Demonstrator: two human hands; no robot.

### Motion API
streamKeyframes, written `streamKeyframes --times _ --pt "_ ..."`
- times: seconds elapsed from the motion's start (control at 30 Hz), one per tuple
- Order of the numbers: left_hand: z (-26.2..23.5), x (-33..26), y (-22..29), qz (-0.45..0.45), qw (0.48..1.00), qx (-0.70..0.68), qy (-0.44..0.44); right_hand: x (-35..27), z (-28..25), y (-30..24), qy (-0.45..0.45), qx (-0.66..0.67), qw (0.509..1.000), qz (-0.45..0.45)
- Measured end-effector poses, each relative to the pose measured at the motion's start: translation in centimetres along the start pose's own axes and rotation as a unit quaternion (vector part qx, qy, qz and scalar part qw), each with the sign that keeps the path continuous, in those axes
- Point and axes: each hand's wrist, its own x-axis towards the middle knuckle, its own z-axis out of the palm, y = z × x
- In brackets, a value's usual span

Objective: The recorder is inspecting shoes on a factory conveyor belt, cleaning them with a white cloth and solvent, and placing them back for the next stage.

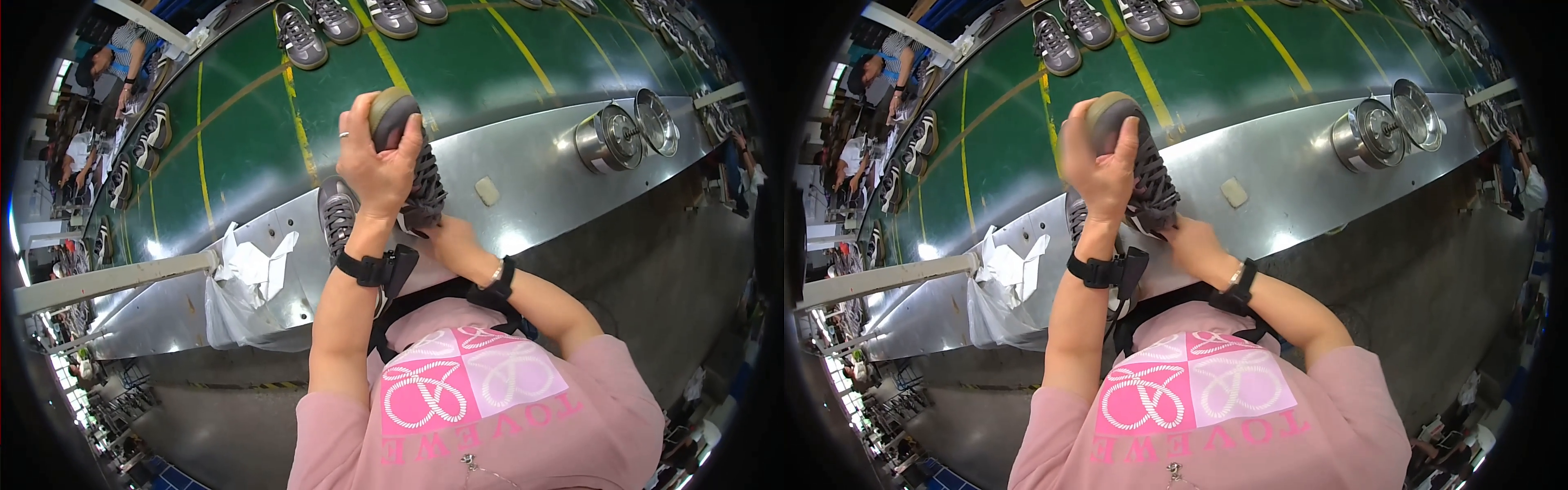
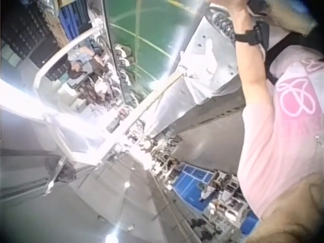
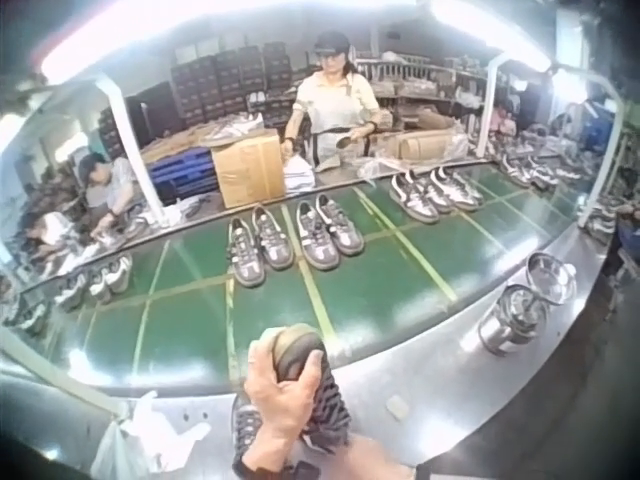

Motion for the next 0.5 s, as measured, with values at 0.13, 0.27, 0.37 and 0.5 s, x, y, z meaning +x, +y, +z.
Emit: streamKeyframes --times 0.13,0.27,0.37,0.5 --pt "-0.7 0.5 -0.8 -0.003 0.999 0.002 0.038 -0.8 -1.3 -0.4 0.038 0.036 0.999 -0.004" --pt "0.4 -0.2 -1.0 0.011 0.999 -0.022 0.025 1.5 0.1 -0.2 -0.049 -0.063 0.997 0.015" --pt "0.3 -0.3 -0.8 0.007 0.999 -0.038 0.034 0.5 0.1 0.0 -0.03 -0.038 0.998 0.038" --pt "-0.4 0.1 -1.0 -0.021 0.996 -0.06 0.059 -1.4 -1.0 0.1 0.032 0.037 0.999 -0.005"
